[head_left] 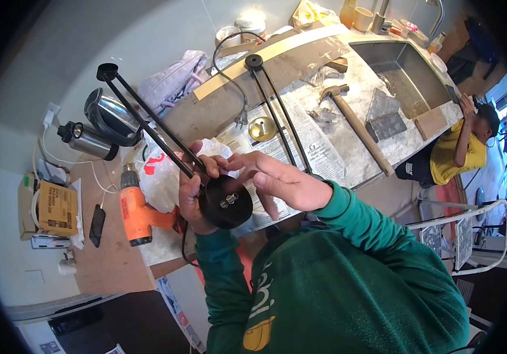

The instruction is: The person assembles a desk lamp by joining the lamp base components and the lamp arm, threading wires through the base, and tightening the connection point.

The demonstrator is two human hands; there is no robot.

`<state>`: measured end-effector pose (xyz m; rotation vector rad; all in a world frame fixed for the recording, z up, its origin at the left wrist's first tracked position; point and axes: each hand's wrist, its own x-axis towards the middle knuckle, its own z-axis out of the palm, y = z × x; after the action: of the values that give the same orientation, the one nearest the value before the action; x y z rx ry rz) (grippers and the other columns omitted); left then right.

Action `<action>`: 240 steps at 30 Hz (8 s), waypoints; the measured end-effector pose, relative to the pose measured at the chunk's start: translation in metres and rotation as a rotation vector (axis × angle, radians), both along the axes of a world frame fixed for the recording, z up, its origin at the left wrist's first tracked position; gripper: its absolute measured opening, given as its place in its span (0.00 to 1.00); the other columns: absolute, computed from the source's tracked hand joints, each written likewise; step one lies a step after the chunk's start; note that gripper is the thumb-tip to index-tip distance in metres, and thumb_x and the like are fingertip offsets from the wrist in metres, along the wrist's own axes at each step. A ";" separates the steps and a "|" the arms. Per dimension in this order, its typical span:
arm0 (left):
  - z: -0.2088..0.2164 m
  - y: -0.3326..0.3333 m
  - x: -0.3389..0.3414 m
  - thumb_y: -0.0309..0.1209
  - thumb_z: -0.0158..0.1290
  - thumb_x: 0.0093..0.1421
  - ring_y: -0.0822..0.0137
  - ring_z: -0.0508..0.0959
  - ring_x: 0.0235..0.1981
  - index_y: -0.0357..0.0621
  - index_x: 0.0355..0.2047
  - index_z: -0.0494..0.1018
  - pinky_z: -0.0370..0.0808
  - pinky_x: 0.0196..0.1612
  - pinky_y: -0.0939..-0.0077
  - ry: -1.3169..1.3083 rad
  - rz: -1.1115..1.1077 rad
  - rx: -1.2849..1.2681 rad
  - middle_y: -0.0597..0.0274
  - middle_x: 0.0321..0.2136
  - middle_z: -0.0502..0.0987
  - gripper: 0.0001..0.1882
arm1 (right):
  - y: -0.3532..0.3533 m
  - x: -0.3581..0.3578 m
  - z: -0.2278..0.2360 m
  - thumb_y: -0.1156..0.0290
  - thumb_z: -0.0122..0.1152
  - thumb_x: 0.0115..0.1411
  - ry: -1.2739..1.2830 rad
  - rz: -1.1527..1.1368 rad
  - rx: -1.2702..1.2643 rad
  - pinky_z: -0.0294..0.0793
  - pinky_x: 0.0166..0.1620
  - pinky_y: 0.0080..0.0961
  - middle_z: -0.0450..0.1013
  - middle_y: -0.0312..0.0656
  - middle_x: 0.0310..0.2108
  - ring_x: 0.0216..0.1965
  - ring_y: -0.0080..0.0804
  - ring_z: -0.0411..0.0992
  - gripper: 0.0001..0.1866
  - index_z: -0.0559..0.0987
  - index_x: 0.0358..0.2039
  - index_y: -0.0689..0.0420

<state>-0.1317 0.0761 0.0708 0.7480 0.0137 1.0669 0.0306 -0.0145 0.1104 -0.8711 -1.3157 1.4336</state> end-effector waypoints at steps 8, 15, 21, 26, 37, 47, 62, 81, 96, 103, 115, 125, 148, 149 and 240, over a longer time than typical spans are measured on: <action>0.002 -0.003 0.001 0.32 0.44 0.56 0.58 0.71 0.42 0.32 0.58 0.52 0.63 0.60 0.49 0.013 -0.001 -0.003 0.57 0.30 0.67 0.31 | 0.002 0.002 -0.010 0.67 0.39 0.69 -0.105 -0.003 0.111 0.71 0.27 0.17 0.70 0.42 0.42 0.19 0.21 0.69 0.16 0.64 0.54 0.60; 0.003 -0.001 -0.001 0.32 0.44 0.56 0.58 0.71 0.43 0.32 0.58 0.52 0.63 0.60 0.49 0.027 -0.006 0.004 0.56 0.30 0.67 0.31 | 0.002 0.001 -0.006 0.67 0.39 0.69 -0.037 0.029 0.020 0.71 0.26 0.18 0.70 0.42 0.40 0.18 0.20 0.69 0.16 0.64 0.54 0.59; 0.003 0.001 0.000 0.33 0.44 0.56 0.58 0.71 0.43 0.32 0.58 0.52 0.63 0.60 0.48 0.012 -0.018 0.008 0.57 0.30 0.67 0.31 | 0.001 -0.002 -0.008 0.70 0.39 0.68 -0.007 -0.019 0.054 0.70 0.23 0.17 0.69 0.41 0.36 0.17 0.20 0.68 0.15 0.64 0.53 0.60; 0.006 0.001 0.001 0.33 0.45 0.56 0.58 0.71 0.43 0.32 0.58 0.53 0.64 0.60 0.49 0.033 -0.008 -0.018 0.57 0.30 0.67 0.31 | 0.002 -0.004 -0.011 0.69 0.37 0.69 -0.023 -0.059 0.096 0.70 0.23 0.17 0.69 0.42 0.38 0.18 0.20 0.67 0.15 0.64 0.53 0.60; 0.002 0.007 0.004 0.33 0.46 0.56 0.58 0.72 0.42 0.31 0.58 0.52 0.64 0.59 0.48 0.019 -0.033 -0.010 0.56 0.30 0.67 0.31 | 0.007 0.003 -0.005 0.69 0.39 0.69 -0.069 0.032 0.020 0.72 0.27 0.20 0.69 0.41 0.39 0.18 0.22 0.69 0.14 0.64 0.52 0.59; 0.001 0.007 0.007 0.32 0.45 0.56 0.58 0.71 0.42 0.31 0.58 0.53 0.65 0.59 0.49 0.012 -0.011 -0.036 0.56 0.30 0.67 0.31 | 0.006 0.007 -0.004 0.70 0.39 0.68 -0.069 0.073 -0.020 0.71 0.26 0.21 0.68 0.42 0.37 0.18 0.24 0.69 0.14 0.64 0.52 0.59; 0.002 0.008 0.009 0.33 0.46 0.56 0.59 0.71 0.42 0.31 0.58 0.52 0.64 0.59 0.49 0.022 -0.019 -0.024 0.57 0.29 0.67 0.32 | 0.007 0.013 0.001 0.71 0.38 0.68 -0.008 0.082 -0.079 0.71 0.28 0.20 0.68 0.42 0.40 0.21 0.23 0.70 0.14 0.64 0.52 0.60; 0.001 0.006 0.006 0.32 0.45 0.56 0.59 0.72 0.42 0.31 0.58 0.53 0.64 0.60 0.49 0.031 -0.030 -0.030 0.57 0.30 0.68 0.30 | 0.004 0.006 -0.003 0.67 0.35 0.69 -0.084 0.031 0.012 0.72 0.27 0.22 0.72 0.43 0.38 0.17 0.24 0.70 0.16 0.63 0.53 0.60; 0.004 0.002 0.003 0.32 0.46 0.56 0.60 0.71 0.41 0.31 0.58 0.52 0.65 0.59 0.48 0.058 -0.020 -0.025 0.57 0.29 0.68 0.31 | 0.000 0.000 -0.005 0.69 0.36 0.69 0.051 0.030 -0.029 0.71 0.26 0.20 0.71 0.42 0.33 0.17 0.23 0.70 0.16 0.61 0.55 0.59; 0.005 0.000 0.002 0.33 0.46 0.57 0.60 0.71 0.40 0.31 0.58 0.52 0.65 0.59 0.48 0.068 0.015 -0.037 0.57 0.29 0.67 0.31 | 0.001 -0.002 -0.008 0.70 0.36 0.68 0.161 0.026 -0.013 0.71 0.25 0.20 0.70 0.42 0.33 0.17 0.22 0.70 0.17 0.60 0.56 0.58; -0.004 0.002 -0.002 0.35 0.45 0.56 0.59 0.70 0.42 0.33 0.59 0.52 0.64 0.59 0.49 0.121 0.008 -0.050 0.59 0.30 0.68 0.33 | 0.000 0.000 -0.010 0.62 0.32 0.70 0.099 0.071 -0.012 0.71 0.28 0.18 0.69 0.44 0.38 0.17 0.23 0.69 0.22 0.56 0.59 0.60; -0.010 -0.002 0.000 0.36 0.49 0.55 0.62 0.72 0.38 0.31 0.58 0.53 0.69 0.49 0.67 0.210 0.028 0.022 0.59 0.29 0.70 0.34 | 0.006 0.004 -0.001 0.75 0.46 0.65 -0.036 0.096 -0.128 0.70 0.26 0.17 0.66 0.39 0.39 0.26 0.23 0.69 0.14 0.63 0.51 0.59; -0.017 -0.009 0.013 0.32 0.53 0.53 0.68 0.74 0.33 0.31 0.57 0.55 0.71 0.52 0.57 0.446 0.238 0.109 0.61 0.27 0.70 0.33 | -0.001 -0.022 -0.043 0.84 0.57 0.50 -0.411 -0.310 0.289 0.66 0.30 0.28 0.66 0.43 0.22 0.24 0.33 0.67 0.07 0.72 0.30 0.60; -0.014 -0.011 0.015 0.31 0.52 0.52 0.68 0.74 0.33 0.31 0.57 0.54 0.70 0.53 0.56 0.443 0.227 0.110 0.61 0.27 0.70 0.34 | -0.002 -0.021 -0.046 0.84 0.57 0.50 -0.447 -0.274 0.258 0.66 0.30 0.29 0.66 0.44 0.22 0.24 0.34 0.67 0.07 0.72 0.30 0.61; 0.010 -0.044 -0.024 0.41 0.48 0.51 0.53 0.76 0.22 0.24 0.60 0.49 0.80 0.35 0.58 0.147 -0.491 -0.418 0.56 0.25 0.70 0.42 | 0.077 0.109 0.061 0.90 0.49 0.37 -1.233 -0.013 0.976 0.58 0.56 0.45 0.64 0.42 0.33 0.42 0.46 0.62 0.23 0.72 0.36 0.57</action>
<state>-0.1559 0.0320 0.0807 0.4149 0.1658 0.5125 0.1395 0.0621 0.1712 -1.0319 -2.5306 -0.0633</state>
